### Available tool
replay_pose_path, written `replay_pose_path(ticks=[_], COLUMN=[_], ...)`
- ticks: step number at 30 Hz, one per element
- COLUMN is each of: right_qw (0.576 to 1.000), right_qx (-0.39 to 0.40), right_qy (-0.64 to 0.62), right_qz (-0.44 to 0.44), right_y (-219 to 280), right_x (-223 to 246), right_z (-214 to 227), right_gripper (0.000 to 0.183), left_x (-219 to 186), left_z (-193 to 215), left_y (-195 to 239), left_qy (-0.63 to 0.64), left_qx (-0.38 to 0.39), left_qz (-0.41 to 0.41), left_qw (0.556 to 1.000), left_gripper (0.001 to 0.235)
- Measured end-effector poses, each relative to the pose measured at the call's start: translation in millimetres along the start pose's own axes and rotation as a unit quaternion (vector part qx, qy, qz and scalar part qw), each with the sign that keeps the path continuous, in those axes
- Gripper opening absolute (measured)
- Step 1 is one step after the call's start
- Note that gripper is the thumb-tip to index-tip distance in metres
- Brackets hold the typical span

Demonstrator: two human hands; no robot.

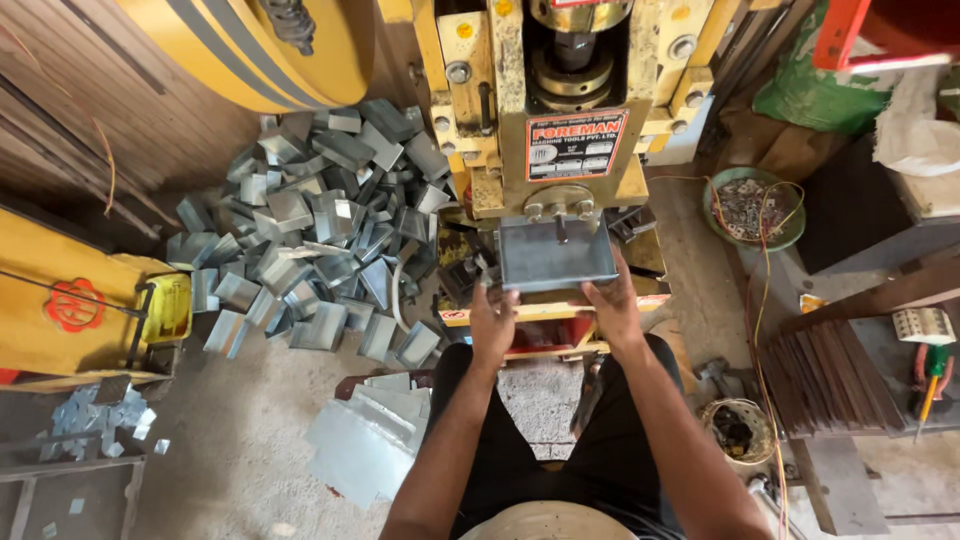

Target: The person positions metal sheets into a industrial press machine, operates the machine to bend or cut the metal, and then removes the finished parts, placing them in a pile or stack.

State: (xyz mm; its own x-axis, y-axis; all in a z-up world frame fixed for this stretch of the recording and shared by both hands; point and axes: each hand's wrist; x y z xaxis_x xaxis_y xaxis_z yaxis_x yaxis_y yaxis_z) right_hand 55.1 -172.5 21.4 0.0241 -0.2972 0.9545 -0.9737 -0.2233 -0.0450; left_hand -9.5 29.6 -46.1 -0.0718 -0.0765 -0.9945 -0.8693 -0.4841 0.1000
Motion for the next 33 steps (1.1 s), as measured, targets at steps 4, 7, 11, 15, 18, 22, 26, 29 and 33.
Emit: replay_pose_path(ticks=[4, 7, 11, 15, 18, 22, 26, 29, 33], right_qw=[0.997, 0.993, 0.987, 0.986, 0.986, 0.994, 0.996, 0.995, 0.975], right_qx=[-0.026, -0.055, -0.081, -0.093, -0.097, -0.039, -0.006, 0.024, -0.081], right_qy=[0.06, 0.1, 0.134, 0.128, 0.124, 0.106, 0.086, -0.008, -0.027], right_qz=[-0.036, -0.043, -0.033, -0.042, -0.048, -0.012, -0.023, -0.093, -0.205], right_y=[-23, -15, -17, -13, -15, -22, -24, -5, 6], right_x=[-11, -17, -18, -14, -4, 16, 46, 53, 30], right_z=[6, 13, 14, 16, 11, 0, 1, 11, 9], right_gripper=[0.079, 0.075, 0.069, 0.072, 0.082, 0.083, 0.063, 0.054, 0.044], left_x=[-15, -23, -34, -38, -48, -70, -90, -72, -26], left_z=[5, 6, 5, 2, 1, 2, 13, 25, 37], left_y=[-16, -8, -6, 0, 1, 0, -5, 17, 43], left_qy=[0.021, -0.067, -0.088, -0.09, -0.098, -0.077, -0.067, -0.026, -0.016], left_qx=[0.005, -0.031, -0.06, -0.071, -0.059, 0.07, 0.126, 0.137, 0.136], left_qz=[-0.042, -0.061, -0.043, -0.026, -0.053, -0.057, -0.158, -0.126, -0.029], left_qw=[0.999, 0.995, 0.993, 0.993, 0.992, 0.993, 0.977, 0.982, 0.99], left_gripper=[0.051, 0.048, 0.041, 0.047, 0.059, 0.086, 0.058, 0.052, 0.057])
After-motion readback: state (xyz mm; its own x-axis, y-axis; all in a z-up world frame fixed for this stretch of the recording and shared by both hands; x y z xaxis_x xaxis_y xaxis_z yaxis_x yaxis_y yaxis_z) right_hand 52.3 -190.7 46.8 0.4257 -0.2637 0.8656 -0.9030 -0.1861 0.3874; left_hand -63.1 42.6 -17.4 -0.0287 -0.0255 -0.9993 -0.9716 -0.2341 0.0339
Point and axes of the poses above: each hand's wrist, its own y-axis away from the middle knuckle, its own z-axis out of the back of the hand, x = y × z, and after that the axes turned 3 degrees about z, right-handed
